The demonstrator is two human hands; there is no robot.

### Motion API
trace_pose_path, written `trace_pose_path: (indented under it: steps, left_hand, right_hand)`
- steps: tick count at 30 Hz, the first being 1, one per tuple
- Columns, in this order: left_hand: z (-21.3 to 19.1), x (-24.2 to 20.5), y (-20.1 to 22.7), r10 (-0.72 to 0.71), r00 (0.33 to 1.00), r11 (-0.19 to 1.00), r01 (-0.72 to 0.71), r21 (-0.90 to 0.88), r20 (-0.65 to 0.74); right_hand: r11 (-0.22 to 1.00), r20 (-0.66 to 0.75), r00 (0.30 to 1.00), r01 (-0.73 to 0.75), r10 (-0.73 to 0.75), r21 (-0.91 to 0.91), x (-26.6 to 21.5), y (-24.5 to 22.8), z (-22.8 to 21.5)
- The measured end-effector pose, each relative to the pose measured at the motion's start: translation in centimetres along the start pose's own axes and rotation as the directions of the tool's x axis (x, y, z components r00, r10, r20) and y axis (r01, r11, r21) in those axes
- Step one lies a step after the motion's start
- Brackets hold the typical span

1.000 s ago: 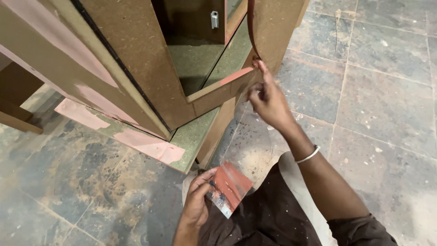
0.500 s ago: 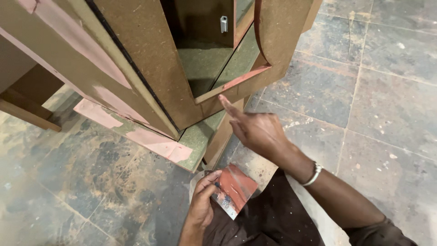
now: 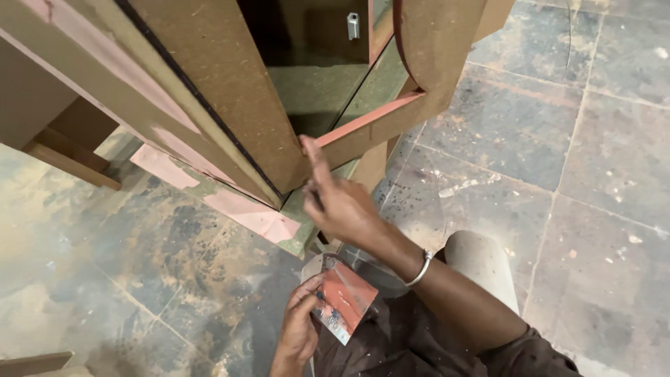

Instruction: The person applies pink wood filler to the edges and corners of a wooden cabinet using a small putty knife. They repeatedly scoop filler from a container and smooth it onto the cabinet's frame and shelves.

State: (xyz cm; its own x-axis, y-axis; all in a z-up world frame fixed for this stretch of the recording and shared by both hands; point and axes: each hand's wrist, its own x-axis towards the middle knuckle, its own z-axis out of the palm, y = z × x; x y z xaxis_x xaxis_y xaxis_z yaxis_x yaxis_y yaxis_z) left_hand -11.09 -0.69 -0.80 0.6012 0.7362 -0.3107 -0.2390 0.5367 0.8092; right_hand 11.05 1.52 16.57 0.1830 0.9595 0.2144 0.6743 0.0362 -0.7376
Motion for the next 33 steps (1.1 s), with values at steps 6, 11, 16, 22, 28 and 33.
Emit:
trace_pose_path:
  steps: [6, 11, 16, 22, 28, 33]
  left_hand:
    - [-0.3, -0.1, -0.7, -0.024, 0.996, 0.999, 0.021, -0.036, -0.083]
    - [-0.5, 0.6, -1.8, -0.019, 0.990, 1.000, 0.022, 0.021, -0.141]
    - [0.4, 0.2, -1.6, -0.014, 0.987, 0.999, 0.020, 0.033, -0.161]
    - [2.1, -1.3, 1.9, -0.020, 0.997, 0.997, 0.014, -0.081, -0.074]
    - [5.1, -0.7, 5.0, -0.029, 0.949, 0.999, 0.040, -0.027, 0.315]
    - [5.8, -0.3, 5.6, 0.044, 0.924, 0.997, -0.065, 0.043, 0.380]
  right_hand:
    - [0.944, -0.207, 0.927, 0.328, -0.314, 0.036, -2.8, 0.3, -2.6]
    - [0.987, 0.027, 0.994, -0.112, 0.110, 0.114, -0.8, 1.3, -5.5]
    - [0.989, 0.000, 0.994, 0.109, -0.109, 0.101, 0.0, 0.7, -4.4]
    - [0.962, 0.336, 0.905, 0.274, -0.262, 0.013, -6.1, 3.7, -5.6]
    - [0.826, 0.374, 0.775, 0.563, -0.510, -0.040, -12.1, 7.1, -7.1]
    - [0.853, 0.344, 0.859, 0.469, -0.379, -0.230, -13.6, 6.6, -10.6]
